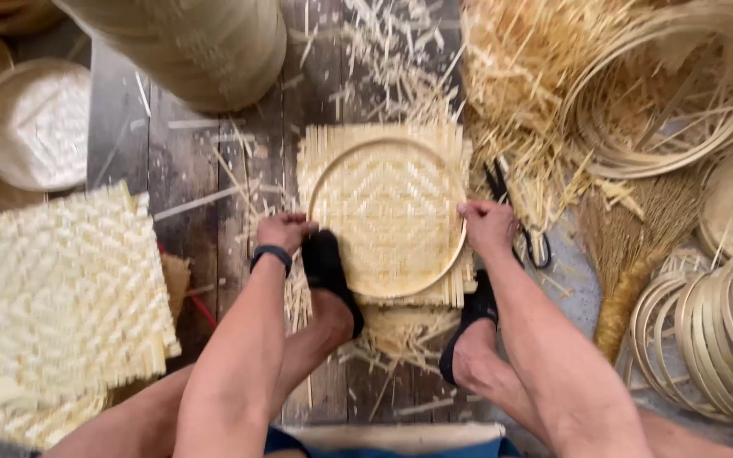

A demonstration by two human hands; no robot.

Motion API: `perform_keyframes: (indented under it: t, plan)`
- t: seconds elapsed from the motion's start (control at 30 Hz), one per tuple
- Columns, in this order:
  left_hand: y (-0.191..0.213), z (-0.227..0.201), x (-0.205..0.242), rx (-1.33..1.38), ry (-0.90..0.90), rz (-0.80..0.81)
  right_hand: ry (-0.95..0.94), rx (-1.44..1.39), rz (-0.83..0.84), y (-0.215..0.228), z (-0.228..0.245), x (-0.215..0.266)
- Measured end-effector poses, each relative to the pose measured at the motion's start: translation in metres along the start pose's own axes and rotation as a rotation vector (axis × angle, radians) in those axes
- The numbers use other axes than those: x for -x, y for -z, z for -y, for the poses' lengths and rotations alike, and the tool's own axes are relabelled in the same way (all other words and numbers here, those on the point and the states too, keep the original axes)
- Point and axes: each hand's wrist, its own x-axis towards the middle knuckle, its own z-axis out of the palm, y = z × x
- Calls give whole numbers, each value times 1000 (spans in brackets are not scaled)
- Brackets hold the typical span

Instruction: Weaving and trimming a bamboo basket using a wooden mold and scissors.

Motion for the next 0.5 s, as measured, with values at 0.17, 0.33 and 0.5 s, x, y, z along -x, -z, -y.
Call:
perform_keyframes:
  t: [0.17,0.33,0.5]
  plan:
    - [-2,12,13,88,49,44,20,27,-25,-2,-14,-1]
    - [2,10,20,39,13,9,69,-76,30,-6,-21,-12]
    - [11,3,12,11,58,52,89,-93,63,-10,-42,-22]
